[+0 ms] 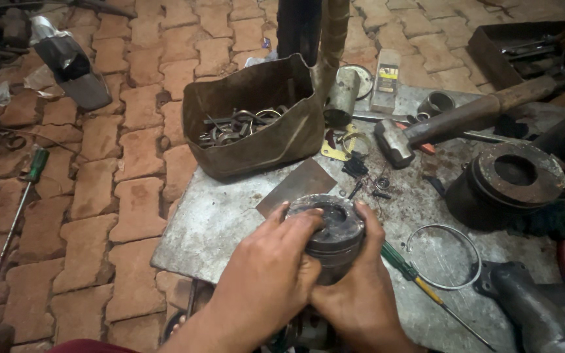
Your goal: The person handles a metal piston, fits a ring onto it, and places it inside a cylinder sleeve on a workbench.
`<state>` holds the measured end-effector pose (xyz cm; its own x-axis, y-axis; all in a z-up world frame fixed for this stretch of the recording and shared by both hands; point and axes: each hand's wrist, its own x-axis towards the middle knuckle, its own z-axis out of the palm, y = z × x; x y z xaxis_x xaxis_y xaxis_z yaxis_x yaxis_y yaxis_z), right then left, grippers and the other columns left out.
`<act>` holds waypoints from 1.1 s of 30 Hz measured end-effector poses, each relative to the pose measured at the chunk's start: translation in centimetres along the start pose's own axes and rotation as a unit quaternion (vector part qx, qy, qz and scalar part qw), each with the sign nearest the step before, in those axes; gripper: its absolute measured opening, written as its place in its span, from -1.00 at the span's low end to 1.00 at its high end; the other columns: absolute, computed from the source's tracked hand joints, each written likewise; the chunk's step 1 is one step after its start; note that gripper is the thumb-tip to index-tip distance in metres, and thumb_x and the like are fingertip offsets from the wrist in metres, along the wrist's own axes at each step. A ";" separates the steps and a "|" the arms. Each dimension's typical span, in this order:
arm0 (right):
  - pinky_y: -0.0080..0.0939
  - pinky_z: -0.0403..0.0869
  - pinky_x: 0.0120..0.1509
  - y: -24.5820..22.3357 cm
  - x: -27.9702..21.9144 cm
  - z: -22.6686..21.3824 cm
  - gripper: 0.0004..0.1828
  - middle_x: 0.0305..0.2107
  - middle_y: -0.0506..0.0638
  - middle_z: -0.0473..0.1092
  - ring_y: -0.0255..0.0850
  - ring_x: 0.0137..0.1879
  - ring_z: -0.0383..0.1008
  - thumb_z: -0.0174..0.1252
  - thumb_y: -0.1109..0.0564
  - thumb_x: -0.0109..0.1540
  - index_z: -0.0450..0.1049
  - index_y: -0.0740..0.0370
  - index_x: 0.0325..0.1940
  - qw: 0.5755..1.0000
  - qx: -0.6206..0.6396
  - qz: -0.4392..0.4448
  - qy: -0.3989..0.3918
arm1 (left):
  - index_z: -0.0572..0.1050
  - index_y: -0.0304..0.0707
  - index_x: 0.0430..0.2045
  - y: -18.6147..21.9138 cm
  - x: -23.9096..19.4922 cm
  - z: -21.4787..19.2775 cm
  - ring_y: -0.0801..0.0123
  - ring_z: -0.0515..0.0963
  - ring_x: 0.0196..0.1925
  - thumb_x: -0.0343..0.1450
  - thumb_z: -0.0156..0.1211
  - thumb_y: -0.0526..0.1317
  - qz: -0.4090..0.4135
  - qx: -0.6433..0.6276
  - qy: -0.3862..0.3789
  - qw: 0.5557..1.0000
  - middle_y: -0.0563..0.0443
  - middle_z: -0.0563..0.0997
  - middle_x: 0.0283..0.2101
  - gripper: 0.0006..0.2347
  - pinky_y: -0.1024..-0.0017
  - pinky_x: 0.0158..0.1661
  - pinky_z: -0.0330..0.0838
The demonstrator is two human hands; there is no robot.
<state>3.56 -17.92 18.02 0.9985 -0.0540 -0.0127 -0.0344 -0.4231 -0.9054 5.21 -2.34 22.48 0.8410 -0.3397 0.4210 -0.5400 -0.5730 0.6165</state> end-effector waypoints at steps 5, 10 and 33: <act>-0.14 0.51 0.16 0.6 -0.2 0.1 0.37 0.02 0.16 0.48 -0.11 0.11 0.61 0.51 0.06 -0.09 -0.33 0.21 0.51 0.999 0.009 -0.034 0.002 | 0.48 -0.42 -0.07 -0.1 -0.2 0.0 -0.17 0.62 -0.02 0.26 0.15 -0.39 0.006 0.002 -0.004 1.000 -0.30 0.65 -0.13 -0.66 0.07 0.30 0.35; -0.12 0.52 0.18 1.3 -0.7 0.2 0.34 0.05 0.20 0.48 -0.07 0.12 0.61 0.49 0.10 -0.06 -0.35 0.26 0.50 0.996 0.047 -0.080 0.006 | 0.48 -0.44 -0.04 -0.3 -0.4 -0.1 -0.20 0.60 0.05 0.26 0.17 -0.37 0.017 0.005 -0.005 1.000 -0.29 0.65 -0.08 -0.64 0.08 0.28 0.36; -0.11 0.52 0.15 0.3 -0.1 -0.3 0.33 0.09 0.22 0.46 -0.06 0.11 0.60 0.40 0.11 -0.02 -0.41 0.13 0.56 1.000 0.013 0.002 -0.012 | 0.52 -0.40 -0.07 -0.6 -0.9 -0.6 -0.06 0.60 0.18 0.25 0.26 -0.27 -0.034 -0.029 0.003 0.999 -0.29 0.62 0.09 -0.64 0.19 0.20 0.43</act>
<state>3.43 -18.27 17.86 0.9991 -0.0339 -0.0254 -0.0368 -0.3997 -0.9159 4.78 -1.24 22.18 0.8755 -0.2971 0.3811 -0.4832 -0.5499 0.6813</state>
